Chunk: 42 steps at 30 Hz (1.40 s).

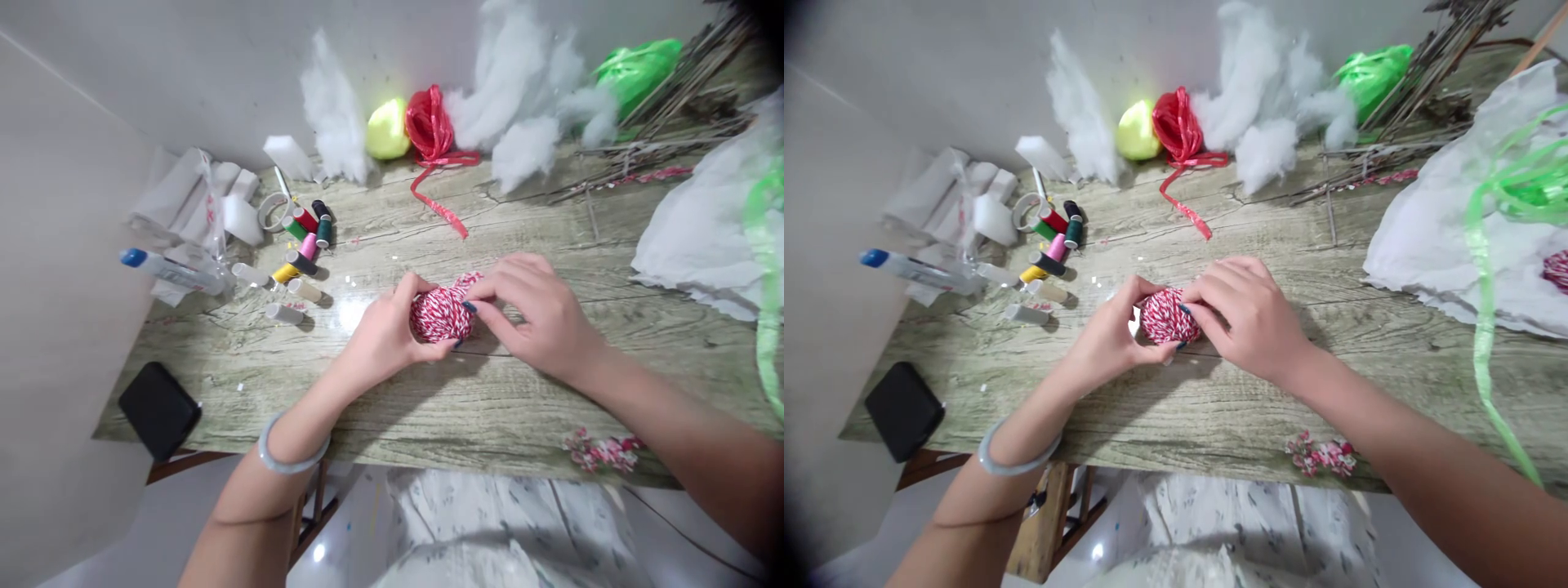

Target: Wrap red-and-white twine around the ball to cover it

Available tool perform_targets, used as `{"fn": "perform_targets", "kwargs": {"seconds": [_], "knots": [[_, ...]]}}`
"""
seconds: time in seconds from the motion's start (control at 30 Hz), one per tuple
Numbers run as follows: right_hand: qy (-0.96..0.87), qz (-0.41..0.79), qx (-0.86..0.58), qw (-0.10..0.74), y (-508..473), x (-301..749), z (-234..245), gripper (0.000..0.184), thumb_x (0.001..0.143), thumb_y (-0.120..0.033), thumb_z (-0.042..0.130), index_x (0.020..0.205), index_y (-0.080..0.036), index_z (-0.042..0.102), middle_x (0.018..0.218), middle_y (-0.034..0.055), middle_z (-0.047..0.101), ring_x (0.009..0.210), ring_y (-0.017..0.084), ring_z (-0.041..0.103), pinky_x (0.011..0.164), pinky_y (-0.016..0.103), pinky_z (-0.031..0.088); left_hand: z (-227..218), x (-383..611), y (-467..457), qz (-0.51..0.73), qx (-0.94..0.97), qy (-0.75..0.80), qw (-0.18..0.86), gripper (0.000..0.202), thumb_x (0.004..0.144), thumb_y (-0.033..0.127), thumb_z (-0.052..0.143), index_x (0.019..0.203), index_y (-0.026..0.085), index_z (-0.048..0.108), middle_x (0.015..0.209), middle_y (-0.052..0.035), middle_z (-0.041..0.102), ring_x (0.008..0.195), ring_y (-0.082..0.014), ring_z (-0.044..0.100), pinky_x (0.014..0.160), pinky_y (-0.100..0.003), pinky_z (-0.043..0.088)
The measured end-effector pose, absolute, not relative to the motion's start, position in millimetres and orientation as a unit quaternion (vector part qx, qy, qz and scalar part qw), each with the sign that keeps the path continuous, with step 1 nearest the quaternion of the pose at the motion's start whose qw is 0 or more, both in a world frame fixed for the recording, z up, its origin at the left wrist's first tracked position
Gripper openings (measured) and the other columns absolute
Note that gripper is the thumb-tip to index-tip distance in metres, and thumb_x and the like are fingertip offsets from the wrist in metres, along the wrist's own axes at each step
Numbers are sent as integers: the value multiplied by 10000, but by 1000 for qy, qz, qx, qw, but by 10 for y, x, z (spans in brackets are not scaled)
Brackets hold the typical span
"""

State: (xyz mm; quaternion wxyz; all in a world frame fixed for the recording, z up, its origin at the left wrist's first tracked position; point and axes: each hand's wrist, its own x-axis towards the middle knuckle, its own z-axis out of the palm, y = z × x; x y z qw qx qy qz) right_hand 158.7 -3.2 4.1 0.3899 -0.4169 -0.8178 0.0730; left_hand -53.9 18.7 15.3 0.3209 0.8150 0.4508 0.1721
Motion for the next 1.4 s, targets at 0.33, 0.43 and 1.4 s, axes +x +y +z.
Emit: {"fn": "perform_targets", "kwargs": {"seconds": [0.33, 0.43, 1.4], "knots": [[-873, -96, -348, 329, -94, 1576, 84, 129, 927, -150, 546, 855, -205, 638, 744, -5, 689, 717, 150, 593, 909, 347, 426, 86, -579, 270, 238, 749, 451, 424, 522, 668, 420, 836, 999, 200, 496, 988, -36, 651, 878, -181, 595, 733, -278, 423], [-878, -124, -322, 331, -107, 1588, 94, 101, 918, -142, 570, 902, -196, 654, 761, -4, 701, 717, 143, 597, 907, 340, 426, 39, -585, 313, 281, 685, 438, 509, 497, 672, 387, 839, 966, 190, 489, 960, -38, 657, 862, -167, 594, 729, -264, 431], [-903, 43, -313, 292, 61, 1653, -198, 156, 937, -189, 534, 942, -215, 688, 843, 34, 707, 905, 198, 583, 941, 391, 367, 68, -672, 337, 310, 493, 409, 703, 832, 429, 774, 736, 1035, 218, 614, 997, -106, 687, 971, -334, 657, 744, -435, 550]]}}
